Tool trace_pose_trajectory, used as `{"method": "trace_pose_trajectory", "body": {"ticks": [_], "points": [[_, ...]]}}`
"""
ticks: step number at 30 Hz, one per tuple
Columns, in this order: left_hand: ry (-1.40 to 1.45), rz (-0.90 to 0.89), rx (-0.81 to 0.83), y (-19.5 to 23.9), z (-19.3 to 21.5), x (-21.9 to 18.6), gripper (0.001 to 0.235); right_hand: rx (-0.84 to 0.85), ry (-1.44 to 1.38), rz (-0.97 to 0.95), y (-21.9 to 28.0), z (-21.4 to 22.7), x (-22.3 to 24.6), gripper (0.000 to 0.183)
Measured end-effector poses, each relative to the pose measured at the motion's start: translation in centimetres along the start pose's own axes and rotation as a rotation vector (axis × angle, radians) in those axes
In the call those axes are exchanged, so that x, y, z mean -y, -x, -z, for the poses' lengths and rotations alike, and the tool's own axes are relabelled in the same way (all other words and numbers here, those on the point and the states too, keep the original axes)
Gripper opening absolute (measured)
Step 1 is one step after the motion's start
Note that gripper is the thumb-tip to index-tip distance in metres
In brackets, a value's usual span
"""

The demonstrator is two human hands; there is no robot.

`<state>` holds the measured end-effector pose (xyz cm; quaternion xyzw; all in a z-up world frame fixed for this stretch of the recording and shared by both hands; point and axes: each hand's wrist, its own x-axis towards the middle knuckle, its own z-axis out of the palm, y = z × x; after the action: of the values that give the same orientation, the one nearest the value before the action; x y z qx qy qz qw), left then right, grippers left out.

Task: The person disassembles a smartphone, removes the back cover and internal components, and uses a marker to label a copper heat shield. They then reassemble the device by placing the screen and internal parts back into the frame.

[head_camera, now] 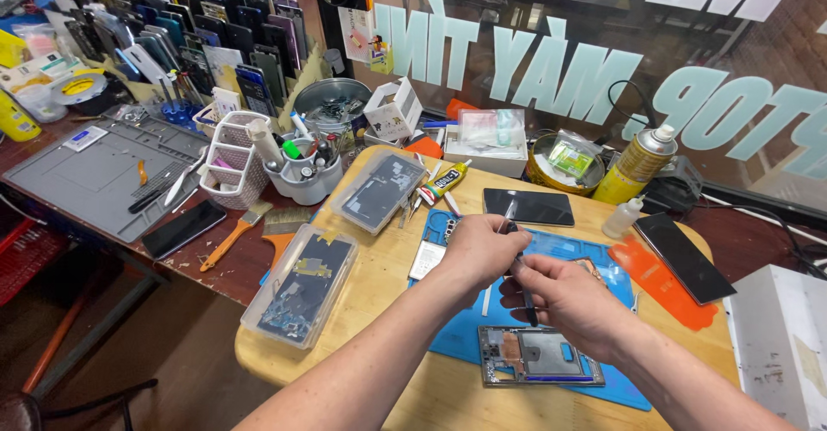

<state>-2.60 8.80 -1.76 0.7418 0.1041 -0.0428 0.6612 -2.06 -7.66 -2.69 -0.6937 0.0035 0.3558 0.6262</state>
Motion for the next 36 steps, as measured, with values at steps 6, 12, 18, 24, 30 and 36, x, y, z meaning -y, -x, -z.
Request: {"method": "trace_pose_trajectory", "body": {"ticks": [6, 12, 18, 24, 30, 36], "points": [[-0.031, -0.011, 0.01, 0.3, -1.3, -0.3, 0.023, -0.008, 0.022, -0.003, 0.8, 1.4, -0.4, 0.036], [-0.051, -0.029, -0.007, 0.4, -2.5, -0.9, 0.022, 0.032, -0.015, 0.044, 1.4, 2.4, -0.3, 0.04], [-0.013, -0.018, 0.022, 0.4, -3.3, -1.0, 0.024, 0.074, -0.046, 0.064, 1.8, 3.2, -0.4, 0.038], [-0.039, -0.016, 0.008, 0.5, -3.7, -0.9, 0.024, 0.05, -0.014, 0.039, 1.6, 3.7, -0.9, 0.038], [-0.054, -0.006, 0.002, 0.4, -3.7, -0.9, 0.024, 0.074, -0.055, 0.044, 1.3, 3.7, -1.3, 0.037], [-0.067, 0.004, 0.009, 0.4, -3.6, -0.9, 0.024, 0.041, -0.046, 0.02, 1.1, 3.6, -1.4, 0.037]]}}
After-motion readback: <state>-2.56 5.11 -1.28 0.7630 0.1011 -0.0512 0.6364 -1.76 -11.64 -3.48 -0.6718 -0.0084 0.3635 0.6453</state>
